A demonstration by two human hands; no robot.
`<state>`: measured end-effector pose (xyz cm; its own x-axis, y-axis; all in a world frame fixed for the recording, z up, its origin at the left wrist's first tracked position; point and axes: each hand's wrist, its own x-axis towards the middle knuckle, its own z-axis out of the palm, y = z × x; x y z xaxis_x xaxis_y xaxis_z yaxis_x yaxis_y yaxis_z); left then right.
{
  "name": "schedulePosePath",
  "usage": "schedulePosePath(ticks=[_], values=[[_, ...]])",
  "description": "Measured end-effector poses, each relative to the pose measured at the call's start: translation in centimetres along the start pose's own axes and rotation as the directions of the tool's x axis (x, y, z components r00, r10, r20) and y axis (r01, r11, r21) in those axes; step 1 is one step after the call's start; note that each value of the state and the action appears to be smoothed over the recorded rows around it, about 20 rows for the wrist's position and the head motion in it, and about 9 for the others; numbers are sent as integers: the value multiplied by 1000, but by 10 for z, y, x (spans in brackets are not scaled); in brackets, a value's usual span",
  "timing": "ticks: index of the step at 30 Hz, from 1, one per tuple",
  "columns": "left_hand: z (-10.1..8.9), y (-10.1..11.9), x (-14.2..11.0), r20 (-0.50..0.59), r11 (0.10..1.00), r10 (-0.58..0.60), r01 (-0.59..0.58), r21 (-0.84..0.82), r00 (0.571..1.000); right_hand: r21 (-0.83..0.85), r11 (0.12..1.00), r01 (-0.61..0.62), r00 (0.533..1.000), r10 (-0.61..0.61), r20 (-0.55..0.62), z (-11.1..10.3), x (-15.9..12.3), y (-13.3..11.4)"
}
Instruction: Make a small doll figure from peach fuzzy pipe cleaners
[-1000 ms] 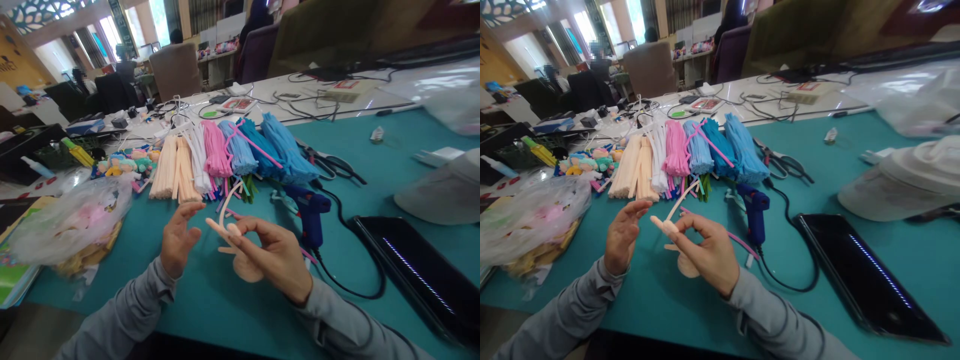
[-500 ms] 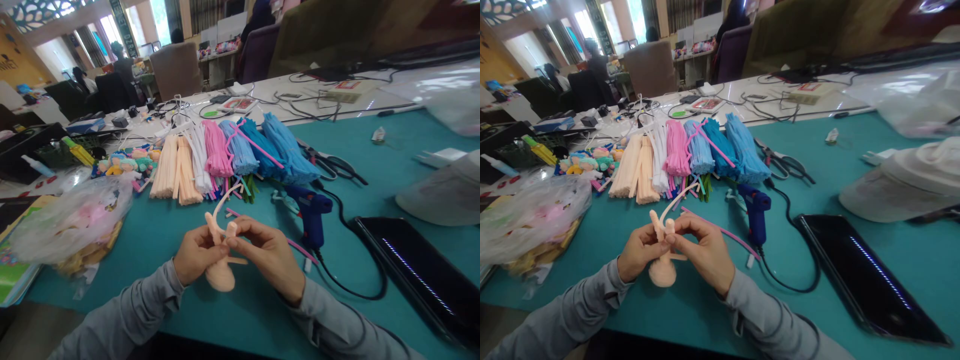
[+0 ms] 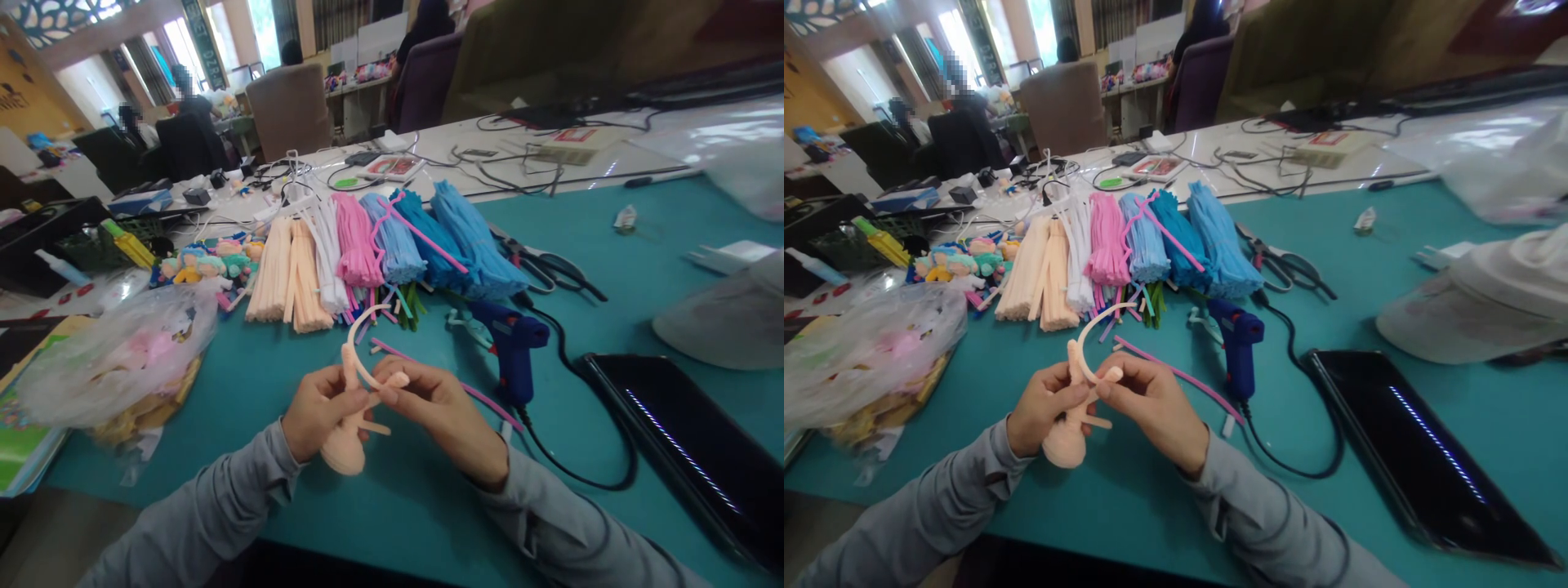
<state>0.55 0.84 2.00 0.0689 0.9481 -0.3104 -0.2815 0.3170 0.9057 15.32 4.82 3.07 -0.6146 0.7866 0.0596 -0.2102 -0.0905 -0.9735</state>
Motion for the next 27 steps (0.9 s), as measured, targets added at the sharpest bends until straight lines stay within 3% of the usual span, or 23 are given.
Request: schedulePosePath(ticks=[5, 9, 17, 22, 27], values=[[-1, 0, 2, 61, 997, -53, 56, -59, 997, -235, 962, 138, 989, -145, -12, -3, 0, 2], [-2, 0, 2, 56, 996, -86, 87, -5, 995, -379, 892, 245, 968, -244, 54, -4, 0, -1], [1, -7, 2, -24, 990, 5, -2, 138, 1000, -598, 710, 373, 912, -400, 94, -3, 0, 3], [4, -3, 1, -29, 995, -43, 46, 93, 999, -647, 619, 444, 865, -484, 130, -1, 0, 6], [5, -3, 2, -29, 996, -43, 45, 82, 999, -675, 589, 445, 859, -494, 136, 1, -1, 2]])
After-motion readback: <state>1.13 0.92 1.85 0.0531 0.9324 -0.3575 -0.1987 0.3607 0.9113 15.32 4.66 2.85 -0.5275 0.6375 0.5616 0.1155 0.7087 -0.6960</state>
